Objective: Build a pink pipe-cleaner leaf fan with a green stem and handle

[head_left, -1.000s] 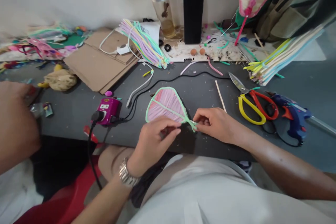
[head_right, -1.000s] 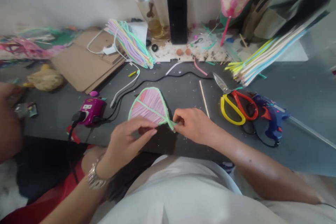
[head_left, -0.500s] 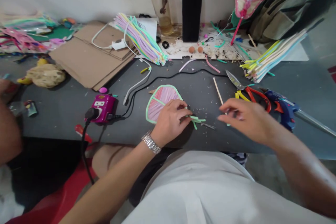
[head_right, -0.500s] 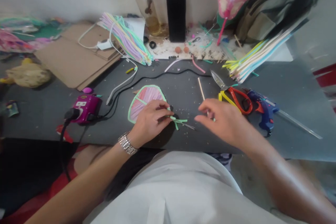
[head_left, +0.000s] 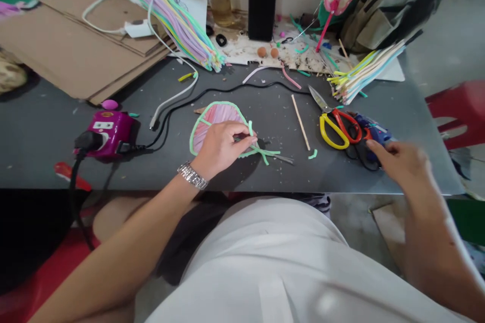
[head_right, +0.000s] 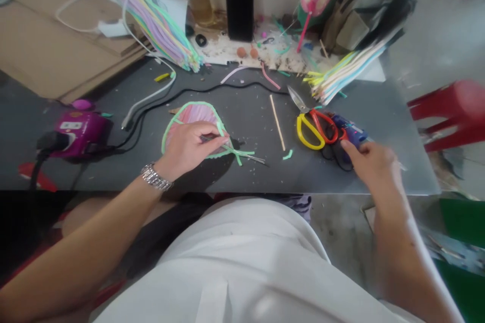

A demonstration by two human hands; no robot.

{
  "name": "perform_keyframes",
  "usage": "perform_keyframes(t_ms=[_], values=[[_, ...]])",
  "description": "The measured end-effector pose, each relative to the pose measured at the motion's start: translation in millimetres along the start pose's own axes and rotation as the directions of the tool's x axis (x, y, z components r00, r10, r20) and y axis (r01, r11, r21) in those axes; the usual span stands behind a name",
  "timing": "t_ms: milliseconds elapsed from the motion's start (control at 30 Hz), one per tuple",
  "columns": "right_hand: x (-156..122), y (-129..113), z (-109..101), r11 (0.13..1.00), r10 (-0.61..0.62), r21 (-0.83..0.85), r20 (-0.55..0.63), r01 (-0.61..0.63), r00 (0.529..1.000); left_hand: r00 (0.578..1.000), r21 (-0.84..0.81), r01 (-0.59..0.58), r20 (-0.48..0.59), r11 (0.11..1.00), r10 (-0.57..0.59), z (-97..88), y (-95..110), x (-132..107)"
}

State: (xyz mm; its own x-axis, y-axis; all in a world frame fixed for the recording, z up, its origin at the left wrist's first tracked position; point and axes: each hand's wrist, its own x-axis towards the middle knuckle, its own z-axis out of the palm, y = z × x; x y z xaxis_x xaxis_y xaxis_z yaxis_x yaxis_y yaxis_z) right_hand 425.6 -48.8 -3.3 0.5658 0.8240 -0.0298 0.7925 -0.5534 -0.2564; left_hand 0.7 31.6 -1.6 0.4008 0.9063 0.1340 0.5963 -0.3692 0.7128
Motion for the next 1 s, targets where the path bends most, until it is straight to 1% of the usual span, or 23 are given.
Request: perform_keyframes(t_ms=[33,100,133,167,200,267,300,333,400,433,467,500,533,567,633,667,700,767,800,867,900,933,1000], values=[[-0.7,-5.5,3.2,0.999,0.017,0.033,-0.026,-0.016,1.0,1.0,0.006,-0.004,-0.004,1.0,0.004,0.0,-0.1,-0.5],[-2.8,-14.7,5.5,0.977,0.107,0.187,-0.016,-0.103,0.994,1.0,0.027,-0.02,-0.014,0.999,0.02,-0.8,1.3,-1.5],[-4.1,-17.9,5.0,0.936,0.157,0.314,0.033,-0.16,0.987,0.999,0.035,-0.031,-0.021,0.999,0.032,-1.6,2.7,-1.9],[-5.4,-20.1,3.8,0.851,0.212,0.468,0.107,-0.237,0.972,0.999,0.043,-0.044,-0.028,0.998,0.045,-2.5,4.1,-2.1],[-6.8,-21.5,1.9,0.812,0.228,0.525,0.117,-0.255,0.967,0.998,0.05,-0.045,-0.039,0.998,0.047,-3.4,5.2,-2.0],[-10.3,-23.7,-3.1,0.764,0.229,0.602,0.083,-0.232,0.97,0.997,0.041,-0.041,-0.063,0.998,0.044,-4.8,5.9,-1.0],[-13.0,-25.3,-6.4,0.711,0.211,0.677,0.052,-0.19,0.976,0.997,0.032,-0.039,-0.069,0.999,0.041,-5.2,5.7,-0.3],[-16.7,-27.8,-10.3,0.603,0.176,0.791,-0.006,-0.103,0.984,0.996,0.025,-0.041,-0.072,0.999,0.043,-5.4,5.3,0.4],[-26.9,-35.1,-20.2,0.387,0.075,0.92,-0.097,0.061,0.992,0.997,0.021,-0.039,-0.07,0.999,0.041,-5.2,4.7,1.0],[-32.7,-39.7,-26.1,0.3,0.006,0.95,-0.098,0.091,0.995,0.997,0.02,-0.04,-0.071,0.999,0.042,-4.9,4.4,1.0],[-38.2,-44.4,-32.2,0.251,-0.076,0.965,-0.052,0.07,0.996,0.996,0.019,-0.039,-0.075,0.999,0.041,-4.6,4.0,0.9],[-42.8,-49.1,-38.0,0.239,-0.171,0.971,0.035,0.007,0.985,0.994,0.01,-0.048,-0.095,0.999,0.049,-4.3,3.3,0.9],[-46.1,-53.7,-43.2,0.239,-0.243,0.971,0.089,-0.029,0.966,0.996,-0.002,-0.049,-0.077,0.999,0.049,-4.1,2.5,1.0],[-48.2,-58.2,-47.2,0.262,-0.306,0.963,0.143,-0.061,0.941,0.996,-0.012,-0.039,-0.075,0.999,0.038,-4.1,1.5,1.2],[-49.3,-67.7,-51.1,0.34,-0.412,0.938,0.213,-0.067,0.886,0.999,-0.05,-0.016,-0.042,0.999,0.014,-4.5,0.1,2.0],[-49.0,-73.0,-51.2,0.382,-0.468,0.922,0.248,-0.059,0.848,0.999,-0.067,0.004,-0.04,0.998,-0.006,-4.9,-0.1,2.4],[-48.6,-78.9,-50.2,0.431,-0.521,0.901,0.289,-0.045,0.803,0.999,-0.079,0.025,-0.035,0.997,-0.028,-5.3,0.1,2.9],[-47.8,-92.2,-46.2,0.551,-0.599,0.835,0.405,-0.012,0.691,0.997,-0.098,0.063,-0.031,0.993,-0.066,-5.7,1.1,3.4],[-47.4,-99.4,-43.3,0.614,-0.614,0.789,0.471,0.009,0.633,0.996,-0.106,0.078,-0.03,0.991,-0.081,-5.5,1.5,3.5],[-46.5,-113.9,-36.1,0.709,-0.609,0.704,0.576,0.048,0.545,0.995,-0.124,0.095,-0.026,0.988,-0.099,-4.2,1.2,3.3],[-46.0,-120.8,-32.0,0.735,-0.605,0.675,0.609,0.065,0.512,0.994,-0.133,0.098,-0.026,0.986,-0.102,-3.1,0.4,3.0],[-45.5,-127.2,-27.7,0.744,-0.607,0.663,0.622,0.079,0.494,0.994,-0.142,0.097,-0.028,0.985,-0.102,-1.9,-0.7,2.8],[-44.9,-137.5,-18.9,0.744,-0.619,0.657,0.612,0.118,0.493,0.995,-0.156,0.093,-0.033,0.983,-0.099,0.6,-3.4,2.3]])
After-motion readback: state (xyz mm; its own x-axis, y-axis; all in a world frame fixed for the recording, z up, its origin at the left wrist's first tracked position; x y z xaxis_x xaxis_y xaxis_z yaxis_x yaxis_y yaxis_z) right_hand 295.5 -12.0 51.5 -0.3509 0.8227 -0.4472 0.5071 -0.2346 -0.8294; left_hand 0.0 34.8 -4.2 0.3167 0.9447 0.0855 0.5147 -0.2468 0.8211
